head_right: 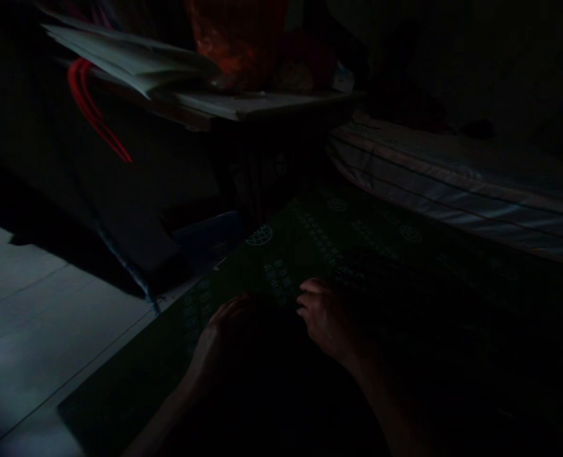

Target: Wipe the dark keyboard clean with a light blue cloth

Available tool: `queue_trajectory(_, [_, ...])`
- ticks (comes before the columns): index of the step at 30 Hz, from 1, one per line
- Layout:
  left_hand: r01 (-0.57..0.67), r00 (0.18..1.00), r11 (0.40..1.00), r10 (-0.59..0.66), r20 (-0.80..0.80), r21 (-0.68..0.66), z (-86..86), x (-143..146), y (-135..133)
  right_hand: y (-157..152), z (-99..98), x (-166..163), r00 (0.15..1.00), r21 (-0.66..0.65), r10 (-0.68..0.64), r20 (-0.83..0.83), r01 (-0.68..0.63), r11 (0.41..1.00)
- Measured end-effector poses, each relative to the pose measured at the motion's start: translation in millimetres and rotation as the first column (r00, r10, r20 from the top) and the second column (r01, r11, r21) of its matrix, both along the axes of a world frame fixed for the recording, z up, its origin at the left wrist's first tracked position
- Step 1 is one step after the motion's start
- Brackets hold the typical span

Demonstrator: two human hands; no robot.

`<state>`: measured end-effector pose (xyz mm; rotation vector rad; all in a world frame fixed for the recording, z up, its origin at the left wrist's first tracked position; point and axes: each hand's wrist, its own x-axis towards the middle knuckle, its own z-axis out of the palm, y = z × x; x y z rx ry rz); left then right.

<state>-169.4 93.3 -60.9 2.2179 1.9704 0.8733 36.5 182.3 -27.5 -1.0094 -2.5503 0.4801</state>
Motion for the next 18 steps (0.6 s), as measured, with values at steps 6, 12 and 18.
queue_trajectory(6, [-0.03,0.999,0.999,0.029,-0.012,-0.025,0.1,3.3,1.1,-12.3,-2.0,-5.0,0.999,0.013,0.005,0.046,-0.005,1.0])
queue_trajectory(12, [-0.033,0.999,0.999,0.033,0.003,-0.011,-0.2,5.0,1.3,-15.9,-4.6,-8.1,0.995,0.041,0.0,0.101,-0.005,0.999])
queue_trajectory(18, [-0.04,0.999,0.998,0.04,0.008,-0.038,3.2,8.2,1.7,-17.0,-5.0,-10.9,0.993,0.034,-0.018,0.113,0.014,0.999])
